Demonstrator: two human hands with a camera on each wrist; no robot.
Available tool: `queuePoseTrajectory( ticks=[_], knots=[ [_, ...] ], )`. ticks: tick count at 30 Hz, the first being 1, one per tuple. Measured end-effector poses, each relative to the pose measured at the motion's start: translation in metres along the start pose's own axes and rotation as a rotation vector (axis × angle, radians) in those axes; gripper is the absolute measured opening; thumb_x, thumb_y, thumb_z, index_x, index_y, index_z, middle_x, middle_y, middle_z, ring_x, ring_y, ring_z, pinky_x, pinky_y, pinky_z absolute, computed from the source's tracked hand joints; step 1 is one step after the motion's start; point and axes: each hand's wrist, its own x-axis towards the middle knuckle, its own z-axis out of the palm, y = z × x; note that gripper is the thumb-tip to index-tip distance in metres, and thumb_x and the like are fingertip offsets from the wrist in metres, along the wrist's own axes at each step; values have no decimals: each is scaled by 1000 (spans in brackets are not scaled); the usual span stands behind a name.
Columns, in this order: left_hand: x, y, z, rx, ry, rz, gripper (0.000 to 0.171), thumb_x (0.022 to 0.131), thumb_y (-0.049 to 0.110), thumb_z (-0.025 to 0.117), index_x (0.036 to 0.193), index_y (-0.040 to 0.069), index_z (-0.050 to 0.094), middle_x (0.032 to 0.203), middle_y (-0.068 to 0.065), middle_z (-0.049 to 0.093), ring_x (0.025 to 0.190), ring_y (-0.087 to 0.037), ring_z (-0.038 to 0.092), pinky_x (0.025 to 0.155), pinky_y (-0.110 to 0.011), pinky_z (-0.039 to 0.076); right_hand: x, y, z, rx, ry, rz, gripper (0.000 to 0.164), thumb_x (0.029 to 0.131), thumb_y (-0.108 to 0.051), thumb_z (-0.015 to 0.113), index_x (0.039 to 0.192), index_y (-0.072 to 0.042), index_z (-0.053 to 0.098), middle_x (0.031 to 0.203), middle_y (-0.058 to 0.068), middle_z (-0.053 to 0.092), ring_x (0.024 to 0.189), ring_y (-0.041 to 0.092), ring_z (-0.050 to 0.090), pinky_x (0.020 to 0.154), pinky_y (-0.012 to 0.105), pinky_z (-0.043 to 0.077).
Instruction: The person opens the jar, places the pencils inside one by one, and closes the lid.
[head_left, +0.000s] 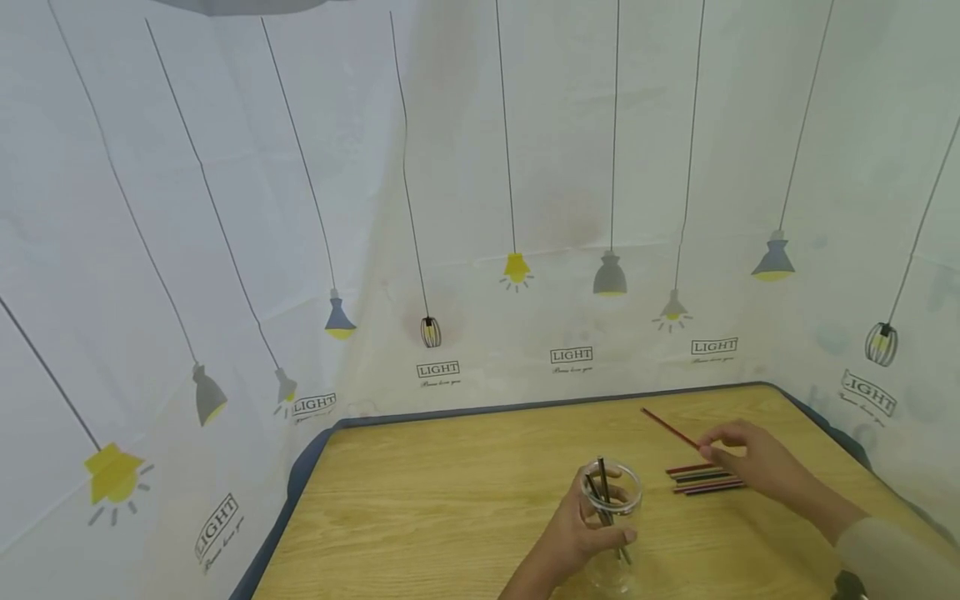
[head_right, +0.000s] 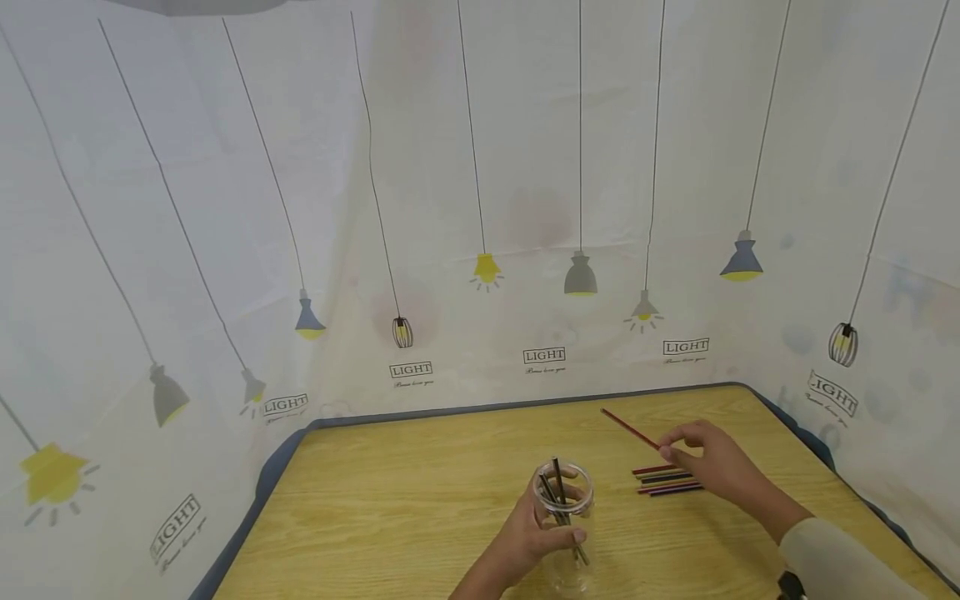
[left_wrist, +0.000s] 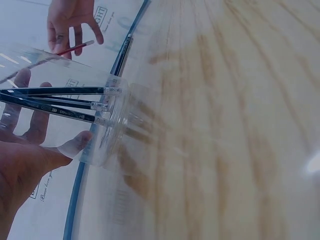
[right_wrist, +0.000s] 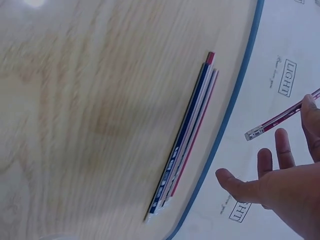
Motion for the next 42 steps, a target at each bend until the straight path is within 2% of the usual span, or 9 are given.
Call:
queuePoseTrajectory(
  ticks=[4,11,14,19,22,26,29,36,42],
  knots=[
    [0,0,0,2,0,-1,73,95,9,79,158,20,43,140,-1,64,126,-12,67,102,-27,61,0,-14,-1,67,-15,29,29,110,-32,71,125,-8,77,147,33,63,132,60,62,100,72,58],
    [1,-1,0,2,-1,-4,73,95,9,79,157,20,43,147,-20,61,127,-14,66,103,-29,61,2,-37,-2,162,-18,48,36,110,-34,69,133,-6,74,145,29,67,133,53,65,87,46,66],
    [1,-1,0,9,-1,-9,73,95,12,79,158,18,43,148,-23,60,127,-15,66,102,-29,61,5,-46,-3,178,-17,43,36,111,-34,69,133,-6,74,141,25,71,134,53,64,91,52,65],
    [0,-1,0,20,-7,-8,71,96,15,80,157,21,43,142,-7,64,127,-16,66,102,-30,62,7,-58,-6,207,-41,54,39,112,-34,66,138,-6,71,142,23,71,138,53,61,99,63,62],
    [0,-1,0,11,-9,-1,72,96,16,81,157,22,43,137,2,65,128,-17,66,103,-30,62,8,-64,-9,245,-63,70,42,114,-33,64,142,-2,68,143,25,70,140,54,59,98,57,63],
    [0,0,1,-7,-7,1,73,96,15,81,158,19,43,137,2,65,129,-19,67,102,-30,62,7,-70,-11,312,-84,92,46,114,-35,63,146,0,64,146,26,69,141,51,60,98,48,65],
    [0,-1,1,-1,-2,-1,74,95,13,80,158,18,42,140,-3,65,129,-19,66,102,-30,62,8,-75,-11,357,-97,93,50,114,-37,64,147,0,63,147,25,69,138,43,66,100,46,65],
    [0,-2,0,49,2,-6,75,95,12,78,159,20,41,143,-5,64,127,-15,66,104,-32,61,11,-87,-11,460,-122,50,47,114,-33,63,146,2,62,144,22,70,118,-1,69,103,42,65],
    [0,-2,-1,25,4,-29,74,96,15,80,159,20,42,147,-15,62,129,-16,65,105,-33,61,12,-99,-9,625,-164,27,36,114,-26,64,141,-3,65,138,2,70,119,-2,68,110,46,62]
  ],
)
